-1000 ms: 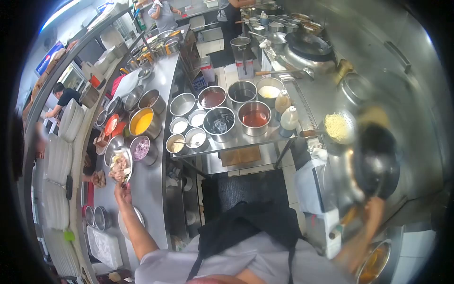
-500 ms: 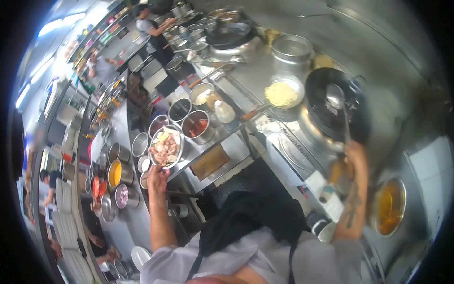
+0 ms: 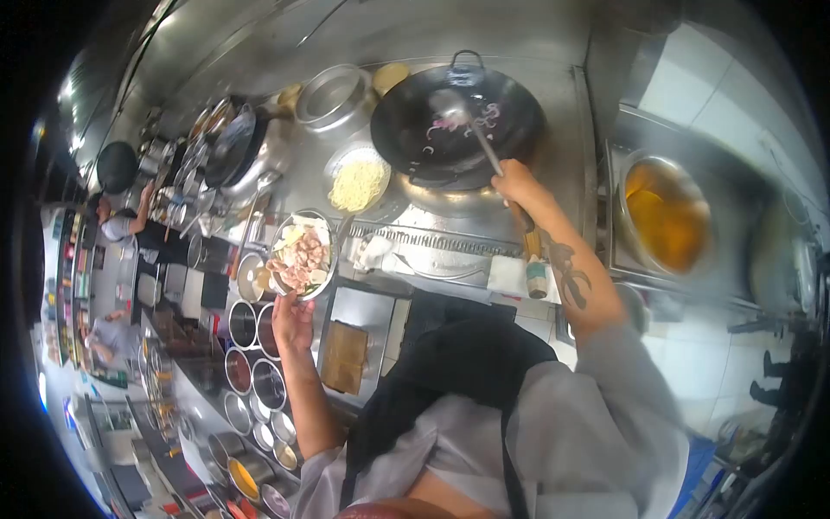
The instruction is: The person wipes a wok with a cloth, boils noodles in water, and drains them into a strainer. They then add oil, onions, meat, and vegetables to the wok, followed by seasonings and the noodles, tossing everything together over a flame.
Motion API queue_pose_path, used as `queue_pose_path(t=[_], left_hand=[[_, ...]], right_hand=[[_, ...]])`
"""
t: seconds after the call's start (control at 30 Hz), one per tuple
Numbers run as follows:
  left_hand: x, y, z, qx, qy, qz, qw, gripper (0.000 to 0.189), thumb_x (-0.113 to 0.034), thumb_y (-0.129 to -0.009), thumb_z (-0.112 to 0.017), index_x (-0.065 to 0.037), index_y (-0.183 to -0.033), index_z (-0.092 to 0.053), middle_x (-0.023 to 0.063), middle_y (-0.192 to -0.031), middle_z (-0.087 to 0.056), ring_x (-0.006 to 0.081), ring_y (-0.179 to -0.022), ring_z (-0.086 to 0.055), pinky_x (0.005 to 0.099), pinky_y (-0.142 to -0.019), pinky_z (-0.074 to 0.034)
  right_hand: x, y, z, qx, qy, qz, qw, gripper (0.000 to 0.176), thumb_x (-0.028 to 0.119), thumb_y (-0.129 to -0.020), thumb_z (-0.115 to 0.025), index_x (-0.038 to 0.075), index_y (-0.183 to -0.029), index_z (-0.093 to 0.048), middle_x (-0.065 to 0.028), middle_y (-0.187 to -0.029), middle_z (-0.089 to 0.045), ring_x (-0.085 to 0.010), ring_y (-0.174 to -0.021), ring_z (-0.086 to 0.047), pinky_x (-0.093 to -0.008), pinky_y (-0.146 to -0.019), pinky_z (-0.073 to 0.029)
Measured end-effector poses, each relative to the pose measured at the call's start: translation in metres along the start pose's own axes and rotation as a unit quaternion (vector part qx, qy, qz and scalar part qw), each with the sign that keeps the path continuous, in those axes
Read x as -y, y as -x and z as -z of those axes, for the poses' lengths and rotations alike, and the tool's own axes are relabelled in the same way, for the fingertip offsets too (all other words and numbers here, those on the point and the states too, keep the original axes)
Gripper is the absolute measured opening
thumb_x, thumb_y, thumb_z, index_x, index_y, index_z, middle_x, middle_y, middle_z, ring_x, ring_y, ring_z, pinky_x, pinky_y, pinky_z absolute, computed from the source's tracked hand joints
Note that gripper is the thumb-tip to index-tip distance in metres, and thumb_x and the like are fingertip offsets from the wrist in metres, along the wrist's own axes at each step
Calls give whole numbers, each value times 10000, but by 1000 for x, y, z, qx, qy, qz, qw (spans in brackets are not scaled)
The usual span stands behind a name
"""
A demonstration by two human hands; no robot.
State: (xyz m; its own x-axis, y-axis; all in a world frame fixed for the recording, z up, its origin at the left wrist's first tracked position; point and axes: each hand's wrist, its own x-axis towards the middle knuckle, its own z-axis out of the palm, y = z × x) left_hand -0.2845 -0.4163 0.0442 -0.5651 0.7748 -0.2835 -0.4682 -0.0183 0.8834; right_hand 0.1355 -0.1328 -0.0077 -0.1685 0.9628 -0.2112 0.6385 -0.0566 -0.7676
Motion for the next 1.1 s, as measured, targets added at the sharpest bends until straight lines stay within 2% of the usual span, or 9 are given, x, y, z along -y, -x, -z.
queue_pose_path(t=[0.27,0.47,0.57,0.63,0.7,0.8,0.93,1.07,1.1], left_hand=[[-14,-88,-67,104,-40,25,993,211,-58,-896,-546,-40,-1107,-541,75,-974,-643,167,-768,-650,280,-620,-580],[-17,-157,-155,173,-83,-2,981,130,-54,-891,-570,-10,-1012,-555,105,-951,-636,185,-774,-644,310,-660,-585],[14,-215,-198,245,-129,-37,960,84,-70,-880,-606,-11,-909,-554,91,-870,-603,181,-730,-626,307,-635,-581],[44,-248,-241,276,-186,-66,941,113,-85,-867,-632,-10,-852,-549,76,-808,-564,155,-720,-619,296,-609,-575],[65,-255,-285,263,-325,-127,899,129,-36,-855,-581,4,-775,-488,112,-741,-539,279,-672,-614,373,-693,-568],[121,-295,-310,229,-496,-534,646,63,-8,-816,-556,40,-807,-517,246,-832,-569,417,-823,-592,433,-808,-520],[155,-311,-327,269,-516,-501,640,145,-5,-804,-549,31,-943,-572,404,-1172,-442,506,-962,-543,490,-845,-471],[135,-326,-333,154,-458,-560,673,117,-13,-816,-545,10,-928,-568,430,-1182,-426,522,-927,-552,489,-856,-470],[131,-315,-333,199,-477,-536,667,108,-13,-816,-544,8,-919,-568,432,-1184,-423,525,-953,-538,493,-873,-458]], right_hand=[[-14,32,11,97,-80,20,992,223,130,-818,-598,-44,-956,-579,-143,-690,-623,-242,-574,-626,-415,-534,-501],[-30,33,-11,-169,118,106,973,255,145,-792,-627,-51,-934,-548,-117,-651,-565,-251,-611,-613,-406,-632,-501],[-4,46,3,-15,-97,-19,995,213,140,-818,-614,-30,-931,-557,-96,-644,-563,-220,-585,-604,-367,-546,-486],[9,55,6,7,-233,-82,969,161,127,-844,-589,-9,-924,-565,-71,-637,-551,-184,-535,-578,-328,-483,-457],[22,68,6,-4,-329,-110,938,123,118,-867,-566,10,-926,-569,-47,-634,-538,-150,-488,-549,-295,-430,-428],[45,79,0,-50,-404,-113,907,107,117,-890,-545,32,-951,-567,-22,-638,-526,-120,-433,-511,-270,-383,-397],[69,83,8,-10,-482,-130,866,135,136,-896,-548,50,-1000,-555,-11,-653,-528,-117,-418,-500,-270,-371,-398],[74,89,8,1,-522,-127,843,155,141,-902,-544,73,-1041,-546,-2,-666,-530,-110,-423,-498,-256,-364,-395],[77,91,5,-7,-528,-132,839,160,139,-903,-542,75,-1049,-544,-2,-666,-529,-110,-421,-496,-255,-363,-393]])
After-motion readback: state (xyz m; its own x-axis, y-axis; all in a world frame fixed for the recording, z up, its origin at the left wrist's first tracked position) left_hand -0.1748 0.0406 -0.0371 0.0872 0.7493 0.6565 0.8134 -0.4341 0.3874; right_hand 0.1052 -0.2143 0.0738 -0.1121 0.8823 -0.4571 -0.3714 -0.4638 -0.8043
